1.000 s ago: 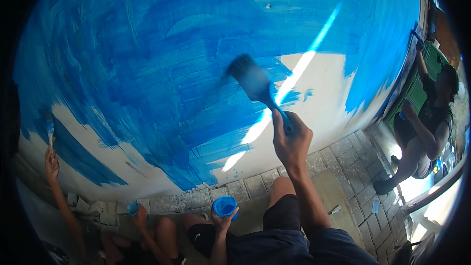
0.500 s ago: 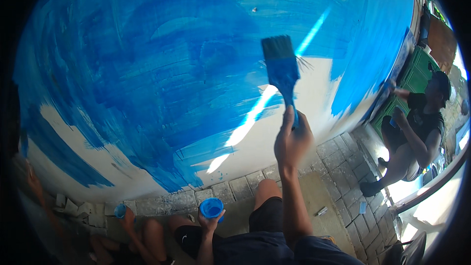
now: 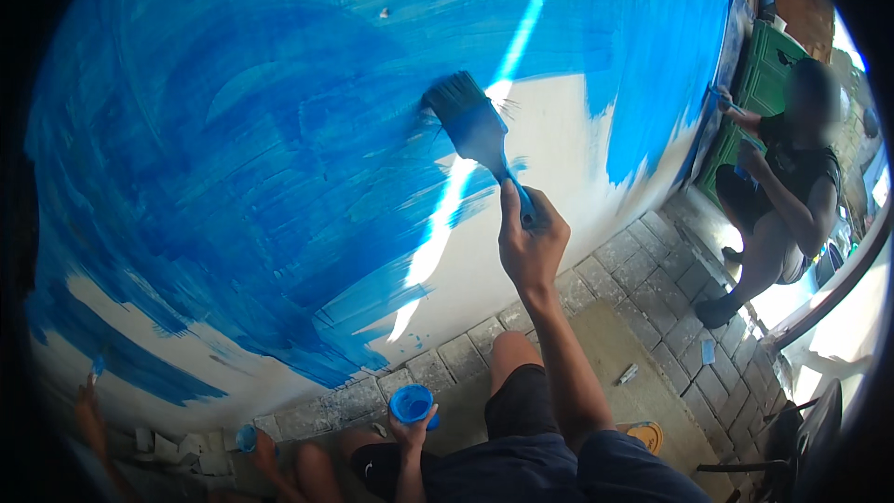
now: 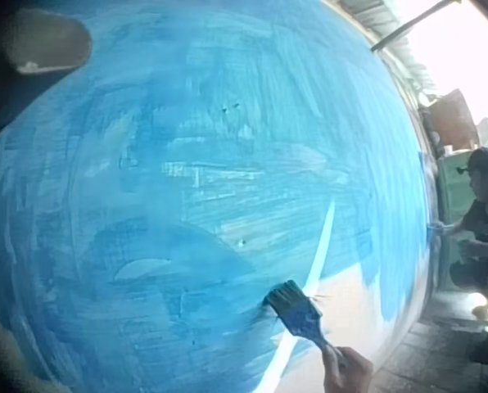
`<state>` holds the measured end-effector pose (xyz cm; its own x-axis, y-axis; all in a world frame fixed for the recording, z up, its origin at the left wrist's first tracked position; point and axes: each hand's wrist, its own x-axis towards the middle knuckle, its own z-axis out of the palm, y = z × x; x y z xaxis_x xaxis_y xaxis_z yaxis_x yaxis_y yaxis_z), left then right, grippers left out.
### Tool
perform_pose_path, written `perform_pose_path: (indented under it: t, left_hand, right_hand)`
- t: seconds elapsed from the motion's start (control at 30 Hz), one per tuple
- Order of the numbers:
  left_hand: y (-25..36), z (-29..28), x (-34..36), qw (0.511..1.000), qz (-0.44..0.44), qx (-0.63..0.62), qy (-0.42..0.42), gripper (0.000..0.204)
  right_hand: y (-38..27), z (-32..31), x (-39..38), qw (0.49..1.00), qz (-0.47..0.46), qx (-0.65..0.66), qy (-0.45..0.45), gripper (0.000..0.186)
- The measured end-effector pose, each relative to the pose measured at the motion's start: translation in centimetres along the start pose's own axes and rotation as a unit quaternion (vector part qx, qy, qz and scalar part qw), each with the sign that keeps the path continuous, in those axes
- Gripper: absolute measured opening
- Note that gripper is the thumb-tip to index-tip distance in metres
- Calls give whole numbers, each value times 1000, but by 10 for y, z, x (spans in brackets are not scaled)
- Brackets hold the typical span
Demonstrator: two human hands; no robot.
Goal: Painting a wall with blue paint using a brush.
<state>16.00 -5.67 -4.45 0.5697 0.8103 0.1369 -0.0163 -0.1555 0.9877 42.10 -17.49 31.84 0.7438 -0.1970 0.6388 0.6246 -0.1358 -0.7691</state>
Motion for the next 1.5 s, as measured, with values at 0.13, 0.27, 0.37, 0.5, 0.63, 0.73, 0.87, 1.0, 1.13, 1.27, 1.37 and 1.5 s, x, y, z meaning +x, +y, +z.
perform_pose_path:
  t: [0.13, 0.27, 0.37, 0.5, 0.63, 0.73, 0.87, 1.0, 1.13, 1.27, 1.37, 1.5]
  left_hand:
    - [8, 9, -1, 1000, 17, 5, 5, 68]
    - [1, 0, 0, 998, -11, 60, 0, 74]
    - [-1, 3, -1, 998, 24, 58, 16, 75]
    - [1, 2, -1, 999, 4, 41, 9, 74]
    - [4, 4, -2, 999, 27, 40, 11, 69]
    - [8, 6, -1, 999, 24, 27, 15, 69]
    - [0, 4, -1, 998, 30, 57, 15, 69]
    - [1, 5, 1, 999, 35, 34, -9, 69]
    - [9, 9, -2, 998, 20, 50, -24, 70]
    - [-13, 5, -4, 999, 13, 42, -19, 74]
    - [-6, 7, -3, 998, 36, 60, 8, 69]
    - [-28, 3, 0, 1000, 15, 3, -21, 73]
  right_hand:
    - [36, 2, 18, 993, 84, -2, 81, 34]
    - [33, 5, -5, 997, 57, 40, -36, 36]
    - [43, -4, 1, 994, 105, 7, -12, 36]
    - [35, -25, -8, 991, 101, 17, -84, 35]
    - [31, -46, 18, 997, 44, -45, -50, 32]
    - [19, -56, 42, 991, -63, -118, 27, 27]
    - [16, -65, 61, 971, -87, -186, 124, 23]
    - [-12, -36, 12, 976, -107, -186, -25, 17]
    - [-47, -26, -39, 952, -111, -5, -286, 20]
    - [-41, -18, -26, 963, -133, 19, -232, 24]
    - [-18, -30, 33, 967, -54, -84, -233, 30]
    - [29, -76, 104, 973, -117, -176, -91, 29]
